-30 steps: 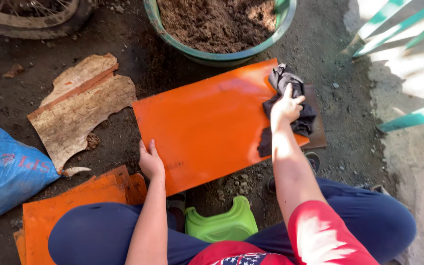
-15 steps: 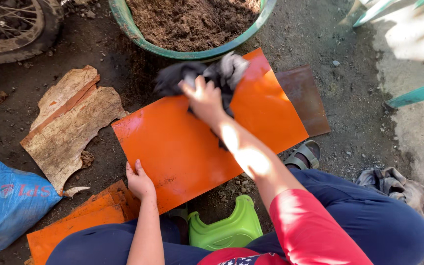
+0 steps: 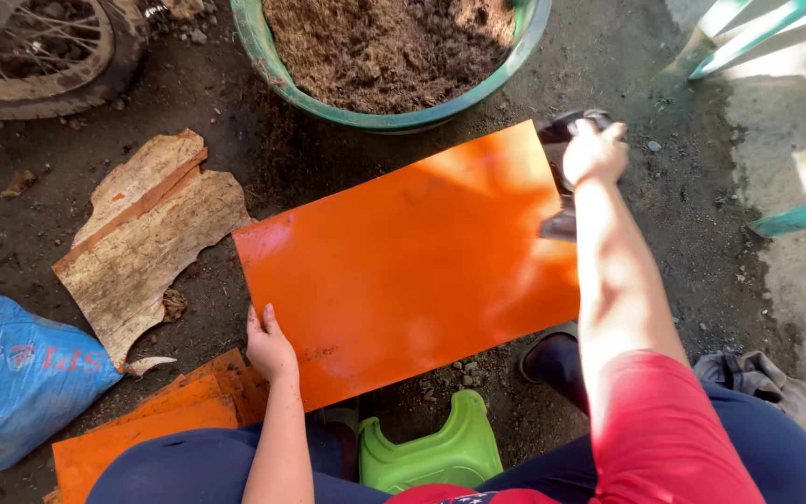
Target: The person sits on a small stool and wipes several flat tiles with a dark cloth. They handle each tile one at a time, wiping both sides, then place the cleaned tiles into a stack.
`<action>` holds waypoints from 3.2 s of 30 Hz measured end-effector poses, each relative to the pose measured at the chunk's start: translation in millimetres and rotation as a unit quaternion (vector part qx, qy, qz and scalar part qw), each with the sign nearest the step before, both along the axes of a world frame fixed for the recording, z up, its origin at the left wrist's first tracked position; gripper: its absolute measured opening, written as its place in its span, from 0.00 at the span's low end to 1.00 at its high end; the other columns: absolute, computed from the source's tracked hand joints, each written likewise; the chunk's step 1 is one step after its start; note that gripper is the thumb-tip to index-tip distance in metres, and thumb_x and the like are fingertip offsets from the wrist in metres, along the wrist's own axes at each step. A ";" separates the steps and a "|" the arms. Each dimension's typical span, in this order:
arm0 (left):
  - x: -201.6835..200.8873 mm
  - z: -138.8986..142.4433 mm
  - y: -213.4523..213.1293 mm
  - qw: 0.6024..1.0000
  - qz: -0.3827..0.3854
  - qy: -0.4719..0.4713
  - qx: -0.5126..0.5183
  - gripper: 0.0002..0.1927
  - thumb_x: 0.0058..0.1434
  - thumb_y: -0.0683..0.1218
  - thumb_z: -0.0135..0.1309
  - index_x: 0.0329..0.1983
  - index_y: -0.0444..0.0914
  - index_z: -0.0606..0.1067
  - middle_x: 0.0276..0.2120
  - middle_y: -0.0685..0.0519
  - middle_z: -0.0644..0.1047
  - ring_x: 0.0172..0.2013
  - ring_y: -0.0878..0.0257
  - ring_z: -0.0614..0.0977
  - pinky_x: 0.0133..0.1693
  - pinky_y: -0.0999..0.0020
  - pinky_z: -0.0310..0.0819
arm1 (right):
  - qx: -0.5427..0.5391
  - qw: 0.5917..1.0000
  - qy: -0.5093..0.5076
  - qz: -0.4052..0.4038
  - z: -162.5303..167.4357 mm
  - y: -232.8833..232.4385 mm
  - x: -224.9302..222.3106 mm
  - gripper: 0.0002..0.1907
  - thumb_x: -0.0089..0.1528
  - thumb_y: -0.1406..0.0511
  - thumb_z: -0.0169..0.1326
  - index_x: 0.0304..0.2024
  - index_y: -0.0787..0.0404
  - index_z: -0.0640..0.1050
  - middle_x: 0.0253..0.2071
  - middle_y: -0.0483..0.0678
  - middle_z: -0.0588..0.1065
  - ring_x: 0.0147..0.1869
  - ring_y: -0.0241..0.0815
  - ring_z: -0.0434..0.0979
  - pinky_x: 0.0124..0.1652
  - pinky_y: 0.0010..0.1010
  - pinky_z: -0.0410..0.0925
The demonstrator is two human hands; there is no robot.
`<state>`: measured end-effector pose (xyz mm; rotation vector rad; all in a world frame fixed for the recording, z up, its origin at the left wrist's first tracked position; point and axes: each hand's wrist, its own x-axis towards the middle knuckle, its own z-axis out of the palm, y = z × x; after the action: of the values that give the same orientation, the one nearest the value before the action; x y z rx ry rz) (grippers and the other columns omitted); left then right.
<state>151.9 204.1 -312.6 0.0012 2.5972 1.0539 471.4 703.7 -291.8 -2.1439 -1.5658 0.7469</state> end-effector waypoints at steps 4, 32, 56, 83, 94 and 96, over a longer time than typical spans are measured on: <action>-12.8 -8.0 2.3 0.997 -0.041 0.048 0.043 0.27 0.73 0.58 0.46 0.69 0.39 0.69 0.56 0.46 0.79 0.52 0.52 0.82 0.50 0.59 0.75 | 0.039 0.953 -0.248 0.168 47.7 3.6 52.1 0.24 0.69 0.51 0.48 0.68 0.38 0.70 0.69 0.69 0.57 0.59 0.70 0.73 0.54 0.48 0.69; 29.0 -22.8 -66.2 0.736 0.329 -0.334 0.488 0.40 0.71 0.68 0.28 0.65 0.35 0.71 0.63 0.46 0.73 0.61 0.50 0.75 0.62 0.53 0.69 | 0.143 0.864 -0.176 0.449 36.8 -285.3 -128.1 0.53 0.52 0.38 0.65 0.75 0.32 0.57 0.78 0.63 0.41 0.80 0.72 0.40 0.65 0.75 0.46; 31.6 -47.5 -69.5 0.667 0.410 -0.304 0.542 0.46 0.67 0.75 0.21 0.76 0.40 0.56 0.71 0.47 0.65 0.71 0.51 0.65 0.69 0.45 0.56 | 0.248 0.515 -0.108 0.814 21.5 -419.7 -248.3 0.30 0.58 0.66 0.55 0.64 0.40 0.75 0.72 0.54 0.63 0.67 0.57 0.65 0.60 0.55 0.58; -11.5 -6.5 -67.2 0.848 0.317 -0.186 0.383 0.55 0.59 0.81 0.31 0.80 0.45 0.42 0.78 0.48 0.43 0.76 0.49 0.46 0.70 0.37 0.43 | 0.347 0.827 -0.254 0.362 159.5 -121.2 46.3 0.07 0.64 0.58 0.56 0.42 0.50 0.80 0.44 0.48 0.77 0.49 0.50 0.78 0.46 0.44 0.69; 8.4 -17.0 -68.8 0.726 0.119 -0.419 0.532 0.60 0.57 0.84 0.21 0.80 0.39 0.48 0.76 0.45 0.56 0.74 0.42 0.59 0.70 0.44 0.50 | 0.294 0.599 -0.048 0.743 49.2 -404.0 -168.8 0.27 0.49 0.66 0.58 0.50 0.34 0.84 0.63 0.47 0.71 0.62 0.56 0.68 0.58 0.55 0.61; 6.1 -18.9 -70.0 0.672 0.051 -0.412 0.614 0.65 0.56 0.86 0.24 0.81 0.34 0.52 0.75 0.42 0.60 0.73 0.42 0.59 0.70 0.47 0.51 | 0.249 0.586 -0.047 0.770 37.4 -433.3 -188.2 0.22 0.54 0.64 0.58 0.49 0.35 0.84 0.63 0.48 0.71 0.61 0.57 0.68 0.57 0.56 0.61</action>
<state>158.0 134.2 -331.5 -0.2331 0.7763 2.0044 283.1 270.4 -254.4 0.0506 -2.9749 0.3854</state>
